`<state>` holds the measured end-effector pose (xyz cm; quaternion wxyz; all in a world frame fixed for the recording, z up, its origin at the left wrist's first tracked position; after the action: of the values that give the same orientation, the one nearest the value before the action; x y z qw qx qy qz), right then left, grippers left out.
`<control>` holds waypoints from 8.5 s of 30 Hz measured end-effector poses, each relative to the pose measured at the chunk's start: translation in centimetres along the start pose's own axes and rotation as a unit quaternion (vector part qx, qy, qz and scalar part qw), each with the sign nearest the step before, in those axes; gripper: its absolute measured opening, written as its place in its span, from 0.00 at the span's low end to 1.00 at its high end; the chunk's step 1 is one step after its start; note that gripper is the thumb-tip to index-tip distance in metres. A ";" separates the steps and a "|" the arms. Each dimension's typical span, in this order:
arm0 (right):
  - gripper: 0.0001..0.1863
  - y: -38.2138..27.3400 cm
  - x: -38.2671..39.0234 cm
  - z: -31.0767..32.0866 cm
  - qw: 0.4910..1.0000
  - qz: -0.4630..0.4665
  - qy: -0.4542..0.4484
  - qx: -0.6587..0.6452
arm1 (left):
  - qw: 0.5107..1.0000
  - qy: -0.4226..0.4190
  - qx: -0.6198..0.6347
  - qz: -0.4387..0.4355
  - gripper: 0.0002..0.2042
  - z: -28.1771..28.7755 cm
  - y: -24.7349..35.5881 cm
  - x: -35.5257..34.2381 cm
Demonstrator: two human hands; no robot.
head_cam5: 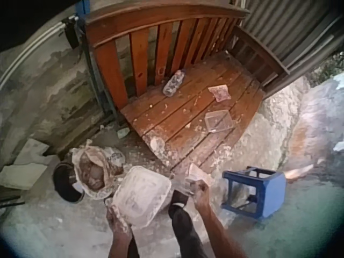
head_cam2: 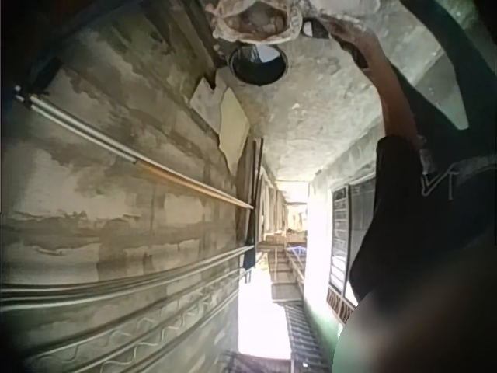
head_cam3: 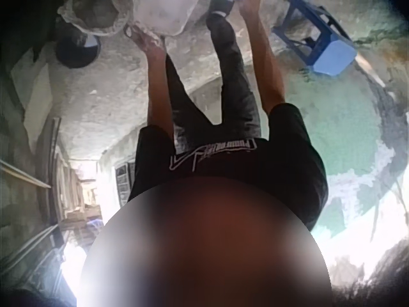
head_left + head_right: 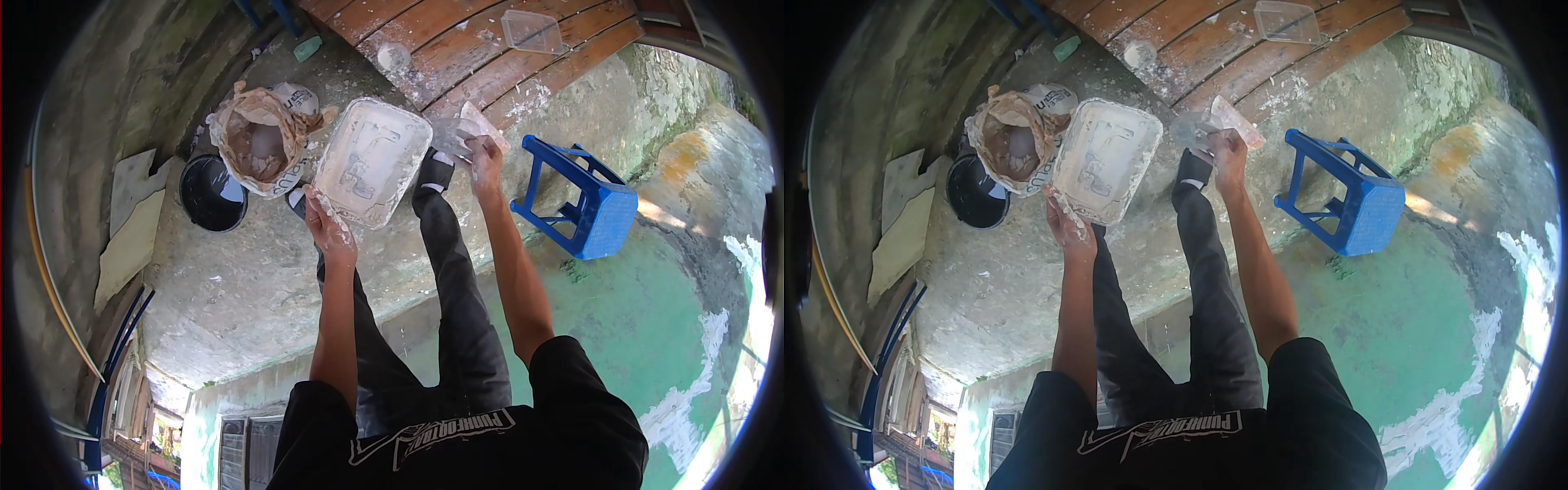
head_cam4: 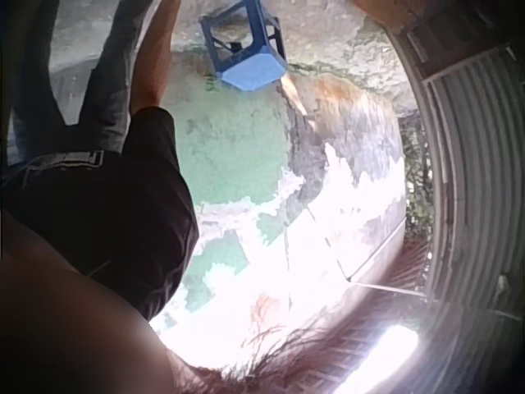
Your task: The person is applying plaster/filler to a cracked outdoor wall using a scraper and a plastic container.
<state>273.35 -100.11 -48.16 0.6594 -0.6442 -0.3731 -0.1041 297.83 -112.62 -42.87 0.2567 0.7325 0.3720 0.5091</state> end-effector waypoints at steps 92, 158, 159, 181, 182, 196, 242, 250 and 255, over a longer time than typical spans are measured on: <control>0.21 11.8 21.7 -42.2 0.845 0.443 -0.132 0.268 | 0.996 0.026 -0.024 -0.077 0.20 29.4 15.9 -13.6; 0.23 6.1 -12.2 -4.8 0.994 -0.018 0.104 -0.042 | 0.988 -0.082 -0.127 -0.019 0.23 4.4 9.5 -9.2; 0.23 6.0 -12.5 -5.2 0.993 -0.018 0.104 -0.045 | 0.988 -0.072 -0.134 -0.021 0.23 4.8 9.6 -9.3; 0.23 0.0 -15.4 -12.8 0.697 0.239 0.129 0.663 | 0.979 -0.133 -0.154 -0.014 0.30 8.5 9.5 -10.3; 0.23 0.2 -15.6 -13.2 0.700 0.240 0.126 0.661 | 0.971 -0.136 -0.173 -0.090 0.26 8.6 9.4 -10.3; 0.13 -1.6 -7.3 -15.0 0.881 0.359 0.012 0.309 | 0.963 -0.145 -0.193 -0.117 0.23 8.8 9.5 -10.8; 0.16 -2.3 15.0 -19.6 0.778 0.520 -0.012 0.353 | 0.978 -0.125 -0.163 -0.020 0.23 5.0 8.2 -6.8; 0.17 -1.5 15.0 -20.0 0.779 0.509 -0.081 0.358 | 0.979 -0.120 -0.166 -0.005 0.22 5.6 7.9 -6.7; 0.17 -1.9 14.8 -20.5 0.787 0.506 -0.037 0.351 | 0.984 -0.135 -0.118 0.009 0.21 6.9 7.0 -7.3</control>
<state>289.87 -114.35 -35.21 0.7842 -0.4680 -0.0286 0.4064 304.74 -122.66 -44.03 0.3845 0.7621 0.2646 0.4486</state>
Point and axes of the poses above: each hand's wrist, its own x-axis away from the middle knuckle, its own z-axis out of the back of the hand, y = z × x, the point moved 2 cm from there along -x, towards the middle knuckle, and after that the axes turned 4 degrees about -x, right-handed, at the moved point
